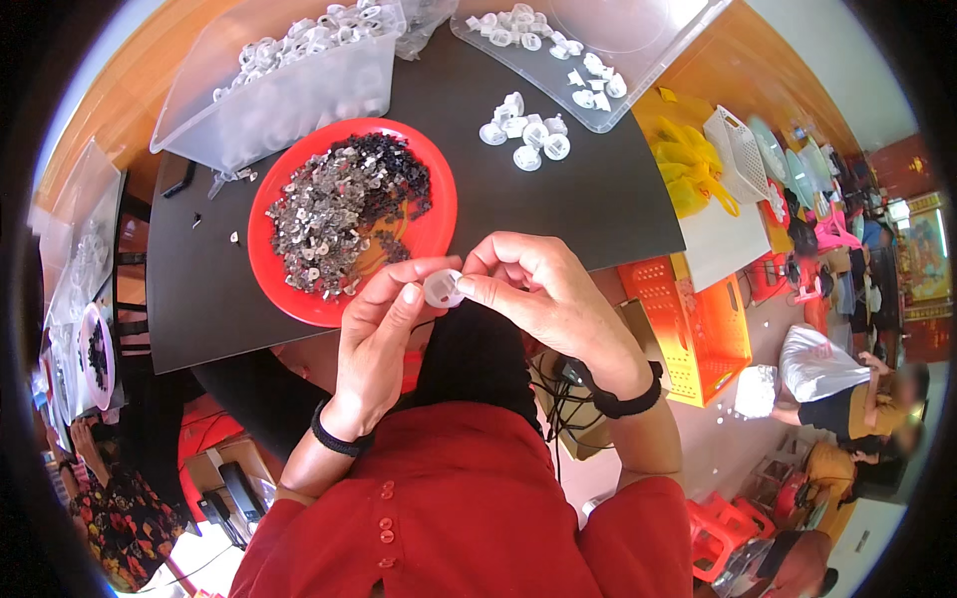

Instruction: Manually assembling small components onto shoe eyelets or similar hardware parts.

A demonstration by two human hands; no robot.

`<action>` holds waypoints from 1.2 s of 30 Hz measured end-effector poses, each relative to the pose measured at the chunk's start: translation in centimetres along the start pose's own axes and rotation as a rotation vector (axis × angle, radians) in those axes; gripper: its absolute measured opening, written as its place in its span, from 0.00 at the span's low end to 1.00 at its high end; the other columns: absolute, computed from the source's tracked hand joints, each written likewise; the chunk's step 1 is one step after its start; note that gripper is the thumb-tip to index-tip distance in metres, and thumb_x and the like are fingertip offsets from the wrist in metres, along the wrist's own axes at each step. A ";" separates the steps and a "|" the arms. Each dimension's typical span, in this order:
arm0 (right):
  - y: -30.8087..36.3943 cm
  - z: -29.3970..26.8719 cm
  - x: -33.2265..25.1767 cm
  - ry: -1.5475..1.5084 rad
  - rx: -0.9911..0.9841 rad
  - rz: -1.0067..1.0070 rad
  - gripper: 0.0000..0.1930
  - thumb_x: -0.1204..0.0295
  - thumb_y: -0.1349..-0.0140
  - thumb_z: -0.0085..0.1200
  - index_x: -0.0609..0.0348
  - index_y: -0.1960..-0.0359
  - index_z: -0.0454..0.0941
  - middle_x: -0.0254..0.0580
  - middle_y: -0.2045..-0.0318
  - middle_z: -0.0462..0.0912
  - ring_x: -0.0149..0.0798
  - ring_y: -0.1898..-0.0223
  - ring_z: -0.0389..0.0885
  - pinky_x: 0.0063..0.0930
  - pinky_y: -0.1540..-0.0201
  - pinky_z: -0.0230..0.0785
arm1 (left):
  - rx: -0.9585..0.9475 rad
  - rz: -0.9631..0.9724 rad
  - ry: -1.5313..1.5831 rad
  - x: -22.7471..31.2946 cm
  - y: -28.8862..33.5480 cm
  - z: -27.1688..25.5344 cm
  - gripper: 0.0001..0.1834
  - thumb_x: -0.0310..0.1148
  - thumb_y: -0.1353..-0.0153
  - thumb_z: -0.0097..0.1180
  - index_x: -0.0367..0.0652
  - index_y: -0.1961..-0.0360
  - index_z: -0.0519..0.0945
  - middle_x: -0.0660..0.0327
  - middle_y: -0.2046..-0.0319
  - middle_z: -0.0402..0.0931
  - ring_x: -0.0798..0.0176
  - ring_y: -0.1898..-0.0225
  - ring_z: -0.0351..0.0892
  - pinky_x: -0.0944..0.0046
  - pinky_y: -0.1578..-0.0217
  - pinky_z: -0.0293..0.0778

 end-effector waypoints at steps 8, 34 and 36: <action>-0.8 1.9 -3.6 0.302 -0.024 -0.302 0.06 0.74 0.36 0.54 0.66 0.66 0.74 0.39 0.72 0.78 0.28 0.73 0.76 0.24 0.69 0.68 | 0.013 -0.102 0.251 0.0 0.6 -0.7 0.08 0.25 0.35 0.55 0.39 0.56 0.73 0.58 0.54 0.77 0.65 0.52 0.78 0.64 0.50 0.74; -9.1 2.2 -4.4 1.037 0.150 -0.412 0.02 0.75 0.44 0.57 0.58 0.71 0.81 0.47 0.70 0.78 0.53 0.68 0.80 0.44 0.63 0.71 | 0.148 -0.050 0.249 2.3 3.6 -6.7 0.16 0.26 0.36 0.56 0.39 0.48 0.75 0.57 0.54 0.79 0.62 0.51 0.80 0.69 0.54 0.75; -9.0 2.8 -4.0 1.022 0.141 -0.421 0.02 0.75 0.45 0.57 0.58 0.71 0.81 0.47 0.71 0.78 0.52 0.68 0.79 0.44 0.64 0.71 | 0.157 -0.049 0.258 2.3 3.6 -6.8 0.15 0.27 0.36 0.56 0.39 0.48 0.75 0.57 0.54 0.79 0.62 0.51 0.80 0.70 0.55 0.75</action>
Point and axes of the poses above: each hand's wrist, its own y-axis away from the middle knuckle, its own z-axis out of the palm, x = y × z, the point moved 10 cm from there along -y, towards the middle knuckle
